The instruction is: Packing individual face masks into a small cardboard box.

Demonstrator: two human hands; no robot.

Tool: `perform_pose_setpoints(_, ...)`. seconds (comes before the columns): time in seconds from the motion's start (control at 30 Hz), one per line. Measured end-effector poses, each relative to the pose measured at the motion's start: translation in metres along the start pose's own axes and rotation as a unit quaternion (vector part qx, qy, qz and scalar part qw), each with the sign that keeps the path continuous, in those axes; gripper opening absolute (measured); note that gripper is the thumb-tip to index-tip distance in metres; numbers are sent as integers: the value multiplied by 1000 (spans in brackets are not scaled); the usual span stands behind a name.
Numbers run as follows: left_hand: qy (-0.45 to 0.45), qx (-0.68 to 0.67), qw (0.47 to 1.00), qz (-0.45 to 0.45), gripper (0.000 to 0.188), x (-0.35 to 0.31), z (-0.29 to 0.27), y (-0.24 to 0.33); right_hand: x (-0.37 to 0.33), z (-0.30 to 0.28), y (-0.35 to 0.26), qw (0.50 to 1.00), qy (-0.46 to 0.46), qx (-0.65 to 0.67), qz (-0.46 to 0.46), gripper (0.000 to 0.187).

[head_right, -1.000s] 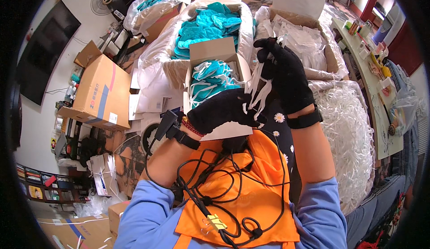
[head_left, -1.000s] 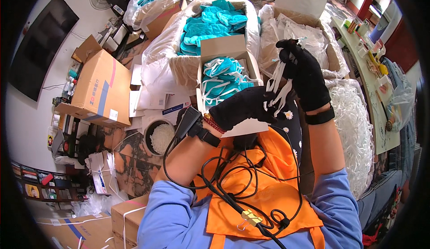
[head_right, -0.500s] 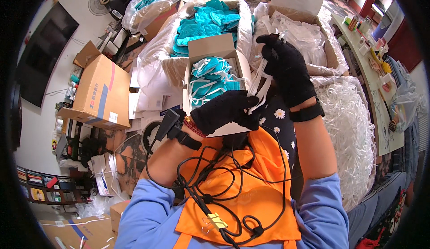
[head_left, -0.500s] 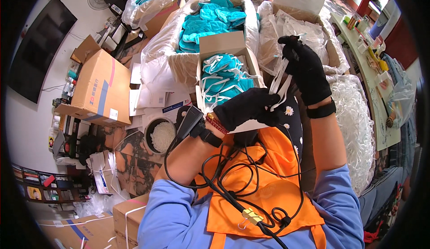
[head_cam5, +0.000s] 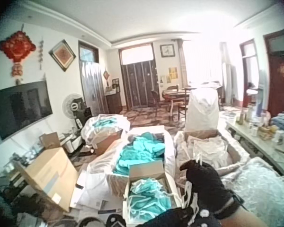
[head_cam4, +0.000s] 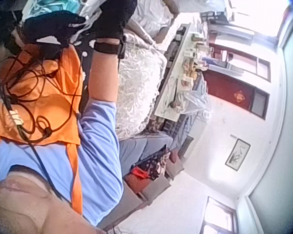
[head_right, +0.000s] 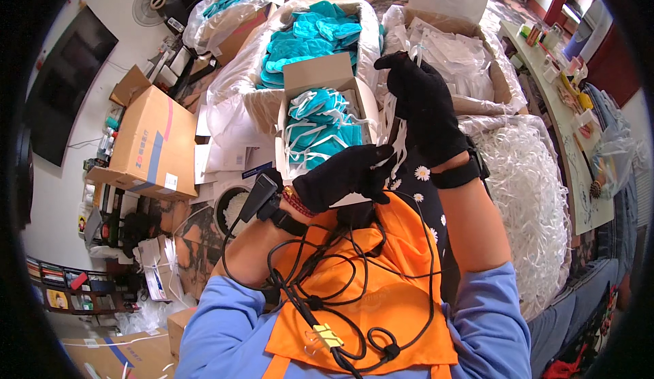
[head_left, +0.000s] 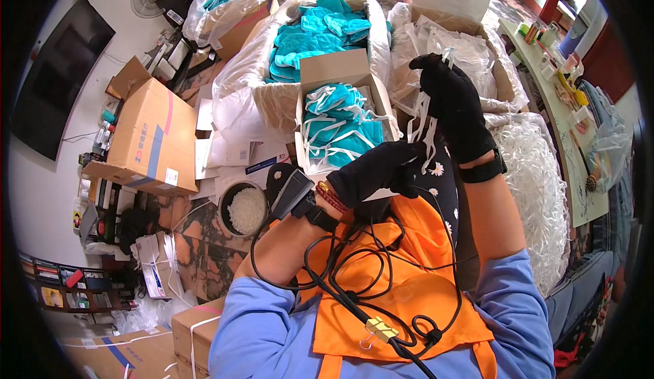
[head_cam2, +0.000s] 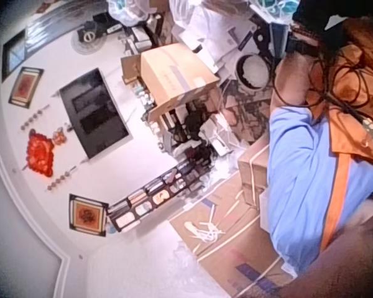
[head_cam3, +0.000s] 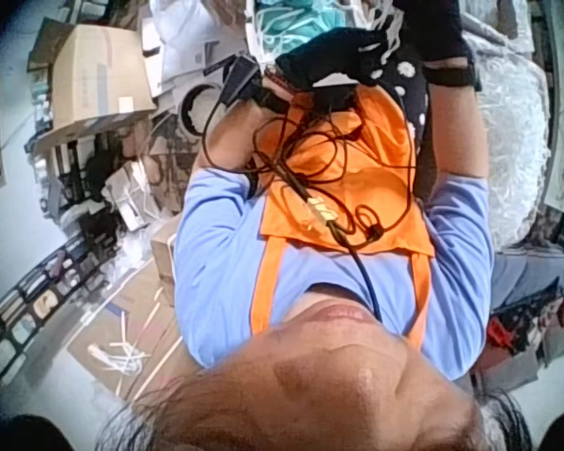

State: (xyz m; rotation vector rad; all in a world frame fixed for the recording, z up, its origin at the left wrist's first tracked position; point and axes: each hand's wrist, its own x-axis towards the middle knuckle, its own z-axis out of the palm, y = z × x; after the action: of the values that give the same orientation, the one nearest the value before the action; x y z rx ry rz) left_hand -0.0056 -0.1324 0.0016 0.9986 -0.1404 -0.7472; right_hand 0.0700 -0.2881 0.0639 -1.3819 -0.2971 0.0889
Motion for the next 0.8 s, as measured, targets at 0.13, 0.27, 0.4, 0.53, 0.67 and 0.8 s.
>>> perform_pose_setpoints(0.13,-7,194,980,48,31,6,-1,-4,2,-2,7,1000,-14,9,-2,35)
perform_pose_setpoints(0.27,31,83,996,27,33,-2,2,-5,0,-17,-6,998,5,-67,-21,35)
perform_pose_setpoints(0.4,14,131,990,43,34,-25,-14,13,-14,-35,1,997,-31,-62,22,38)
perform_pose_setpoints(0.53,21,238,968,73,33,-27,-25,22,-31,-36,38,947,-166,-275,-7,40)
perform_pose_setpoints(0.67,-72,413,908,-10,30,-38,-13,38,-72,-7,15,878,-298,-374,6,36)
perform_pose_setpoints(0.8,-22,276,951,134,31,-52,9,28,-109,6,-2,964,-120,-49,230,30)
